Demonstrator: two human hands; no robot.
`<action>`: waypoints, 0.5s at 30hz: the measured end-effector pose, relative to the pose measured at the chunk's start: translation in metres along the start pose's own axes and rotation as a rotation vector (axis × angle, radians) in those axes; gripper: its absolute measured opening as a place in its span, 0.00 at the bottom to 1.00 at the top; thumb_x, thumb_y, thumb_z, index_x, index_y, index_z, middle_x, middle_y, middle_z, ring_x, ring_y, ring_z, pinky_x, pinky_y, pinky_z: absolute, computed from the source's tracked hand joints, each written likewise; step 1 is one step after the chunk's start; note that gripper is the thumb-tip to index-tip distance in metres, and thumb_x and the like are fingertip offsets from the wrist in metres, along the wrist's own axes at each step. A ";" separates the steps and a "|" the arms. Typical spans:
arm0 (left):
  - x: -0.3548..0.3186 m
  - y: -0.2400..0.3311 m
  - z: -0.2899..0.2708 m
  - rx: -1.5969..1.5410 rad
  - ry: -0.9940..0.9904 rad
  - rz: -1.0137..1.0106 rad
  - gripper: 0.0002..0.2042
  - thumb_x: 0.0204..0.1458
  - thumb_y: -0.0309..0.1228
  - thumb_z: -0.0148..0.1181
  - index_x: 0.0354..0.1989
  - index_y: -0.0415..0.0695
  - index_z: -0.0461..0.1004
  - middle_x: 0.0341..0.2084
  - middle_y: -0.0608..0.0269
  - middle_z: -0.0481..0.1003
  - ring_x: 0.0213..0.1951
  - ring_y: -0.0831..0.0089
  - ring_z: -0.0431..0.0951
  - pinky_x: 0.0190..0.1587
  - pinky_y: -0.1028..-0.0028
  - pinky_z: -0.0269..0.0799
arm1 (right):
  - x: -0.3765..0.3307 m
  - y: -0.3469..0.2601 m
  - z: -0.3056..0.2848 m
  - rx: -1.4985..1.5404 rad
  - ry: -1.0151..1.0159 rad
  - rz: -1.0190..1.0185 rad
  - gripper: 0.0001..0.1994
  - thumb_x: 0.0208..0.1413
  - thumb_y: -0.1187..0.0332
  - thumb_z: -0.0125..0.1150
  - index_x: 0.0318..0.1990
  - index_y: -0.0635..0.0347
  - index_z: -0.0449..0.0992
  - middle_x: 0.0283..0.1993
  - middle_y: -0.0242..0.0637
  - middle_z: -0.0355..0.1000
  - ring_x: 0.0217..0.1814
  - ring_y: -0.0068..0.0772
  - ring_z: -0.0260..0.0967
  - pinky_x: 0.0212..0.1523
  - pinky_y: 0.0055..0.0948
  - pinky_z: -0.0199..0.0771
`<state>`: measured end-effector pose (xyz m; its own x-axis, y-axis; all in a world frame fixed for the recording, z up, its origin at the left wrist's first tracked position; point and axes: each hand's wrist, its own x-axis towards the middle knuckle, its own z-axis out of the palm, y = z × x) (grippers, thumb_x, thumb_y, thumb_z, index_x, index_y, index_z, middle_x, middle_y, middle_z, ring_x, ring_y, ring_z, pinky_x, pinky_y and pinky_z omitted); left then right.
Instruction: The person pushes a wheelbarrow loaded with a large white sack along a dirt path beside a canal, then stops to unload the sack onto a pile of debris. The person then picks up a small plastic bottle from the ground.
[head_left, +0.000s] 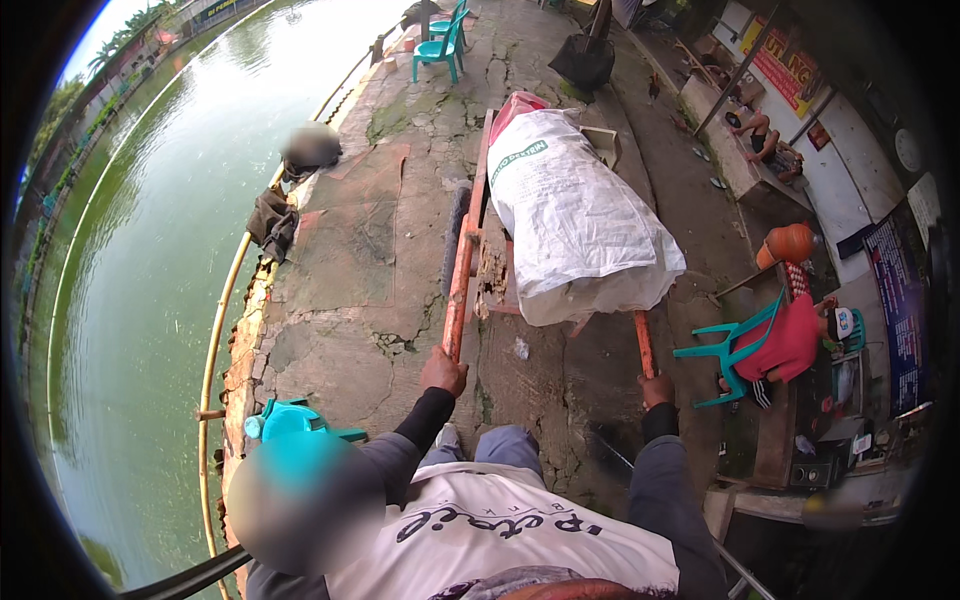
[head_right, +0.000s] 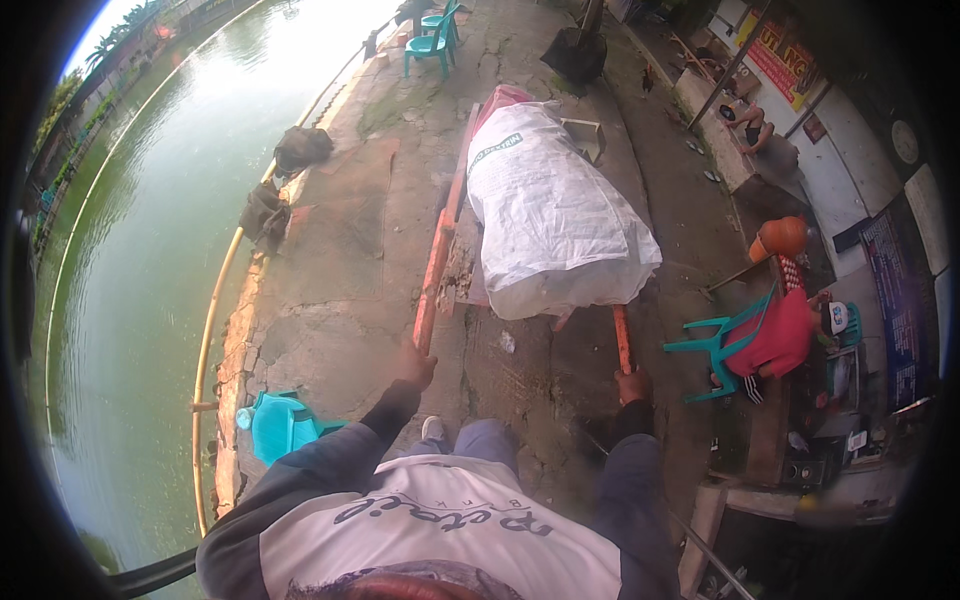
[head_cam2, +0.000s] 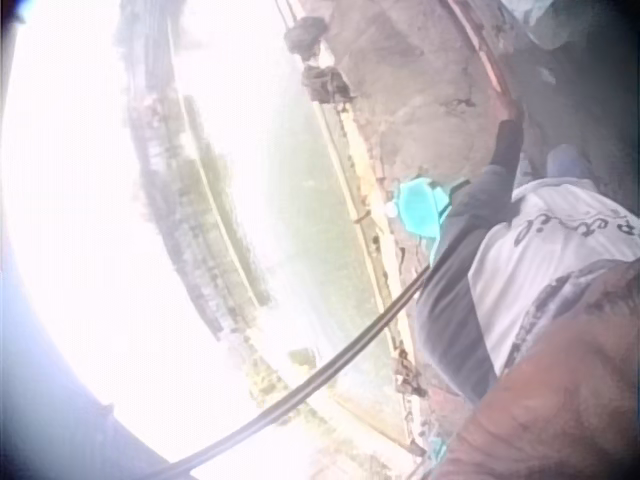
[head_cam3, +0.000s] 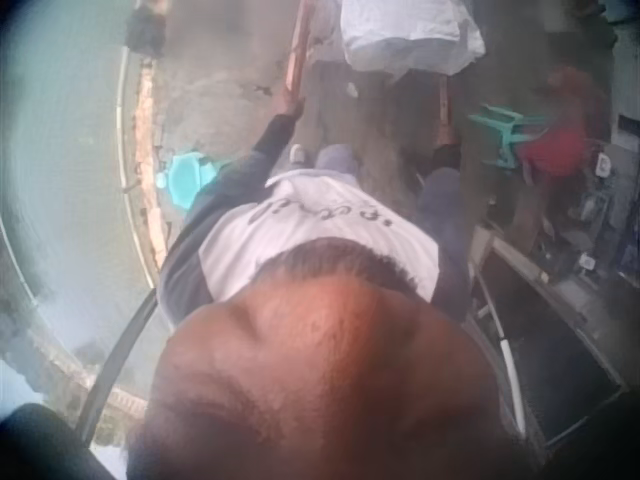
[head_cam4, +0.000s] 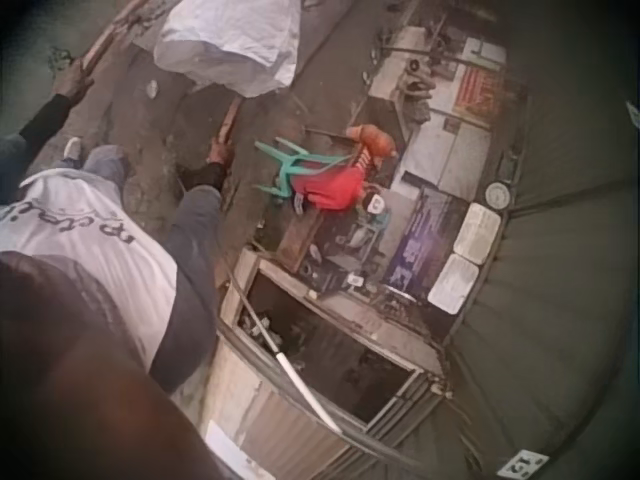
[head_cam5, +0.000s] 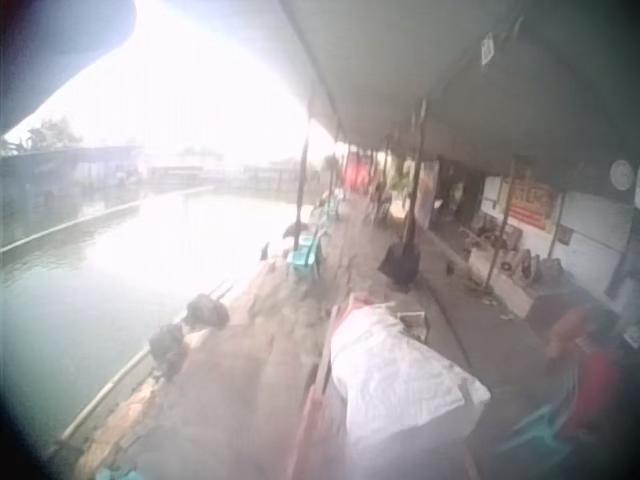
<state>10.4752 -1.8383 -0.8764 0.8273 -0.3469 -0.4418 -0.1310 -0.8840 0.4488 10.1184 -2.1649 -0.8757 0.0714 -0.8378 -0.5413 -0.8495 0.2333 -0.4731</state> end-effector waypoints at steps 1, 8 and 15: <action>0.012 0.021 -0.013 -0.009 -0.017 -0.013 0.25 0.45 0.40 0.66 0.44 0.37 0.65 0.35 0.37 0.78 0.41 0.41 0.79 0.45 0.51 0.75 | 0.017 -0.013 0.003 -0.003 0.089 -0.030 0.20 0.53 0.64 0.66 0.48 0.67 0.71 0.23 0.40 0.69 0.13 0.35 0.64 0.13 0.36 0.61; 0.109 0.108 -0.019 -0.031 0.044 0.059 0.23 0.47 0.39 0.64 0.43 0.34 0.65 0.33 0.35 0.77 0.38 0.40 0.80 0.43 0.51 0.75 | 0.122 -0.116 -0.004 -0.033 0.152 -0.160 0.22 0.51 0.63 0.67 0.48 0.71 0.73 0.29 0.45 0.75 0.22 0.40 0.72 0.19 0.39 0.67; 0.232 0.110 -0.016 -0.055 0.029 0.034 0.23 0.46 0.39 0.65 0.43 0.35 0.67 0.34 0.35 0.77 0.41 0.41 0.79 0.45 0.52 0.74 | 0.267 -0.104 0.079 -0.128 0.293 -0.448 0.22 0.47 0.61 0.68 0.45 0.70 0.76 0.35 0.51 0.78 0.38 0.51 0.78 0.38 0.45 0.74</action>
<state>10.6613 -2.0110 -0.9165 0.8386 -0.3665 -0.4031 -0.1300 -0.8531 0.5052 10.2671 -2.3740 -1.0261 0.3079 -0.9479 -0.0818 -0.8273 -0.2243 -0.5150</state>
